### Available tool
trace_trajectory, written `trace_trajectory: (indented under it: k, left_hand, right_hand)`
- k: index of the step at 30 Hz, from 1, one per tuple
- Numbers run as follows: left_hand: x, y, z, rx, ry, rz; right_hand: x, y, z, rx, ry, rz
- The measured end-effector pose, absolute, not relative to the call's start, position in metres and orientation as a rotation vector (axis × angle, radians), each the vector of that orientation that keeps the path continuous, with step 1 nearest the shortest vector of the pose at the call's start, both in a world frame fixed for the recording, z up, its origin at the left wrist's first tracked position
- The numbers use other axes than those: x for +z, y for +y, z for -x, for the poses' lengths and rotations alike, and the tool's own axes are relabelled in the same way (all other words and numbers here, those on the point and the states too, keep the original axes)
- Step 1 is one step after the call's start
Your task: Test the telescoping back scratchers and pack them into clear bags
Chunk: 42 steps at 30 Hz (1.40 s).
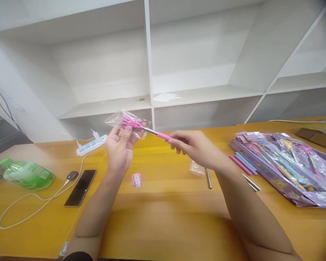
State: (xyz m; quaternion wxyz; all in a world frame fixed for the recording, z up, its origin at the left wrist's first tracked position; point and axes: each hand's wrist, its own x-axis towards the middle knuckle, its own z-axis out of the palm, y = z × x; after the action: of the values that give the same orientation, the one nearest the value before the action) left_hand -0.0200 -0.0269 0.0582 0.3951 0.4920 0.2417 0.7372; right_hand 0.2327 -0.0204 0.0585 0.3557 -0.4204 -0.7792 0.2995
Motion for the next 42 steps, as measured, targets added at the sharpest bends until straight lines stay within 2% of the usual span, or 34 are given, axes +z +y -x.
trace_trajectory:
  k: [6, 13, 19, 27, 34, 42]
  left_hand:
    - [0.048, -0.025, 0.008, 1.779, 0.624, -1.206]
    - [0.027, -0.025, -0.012, 1.559, 0.618, -1.225]
    - [0.018, -0.027, -0.017, 1.392, 0.698, -1.318]
    - [0.032, -0.024, -0.007, 1.474, 0.631, -1.205]
    - [0.037, -0.017, 0.005, 1.592, 0.641, -1.202]
    - [0.036, -0.023, 0.0, 1.458, 0.626, -1.234]
  right_hand:
    - [0.055, -0.024, -0.221, 0.574, -1.977, 1.05]
    - [0.046, -0.03, -0.208, 0.699, -1.772, 0.985]
    - [0.04, -0.033, -0.199, 0.447, -1.771, 1.032]
    - [0.035, -0.028, -0.194, 0.293, -1.811, 0.975]
    - [0.051, -0.035, -0.215, 0.272, -2.159, 0.61]
    - [0.039, -0.037, -0.212, -0.148, -2.068, 0.652]
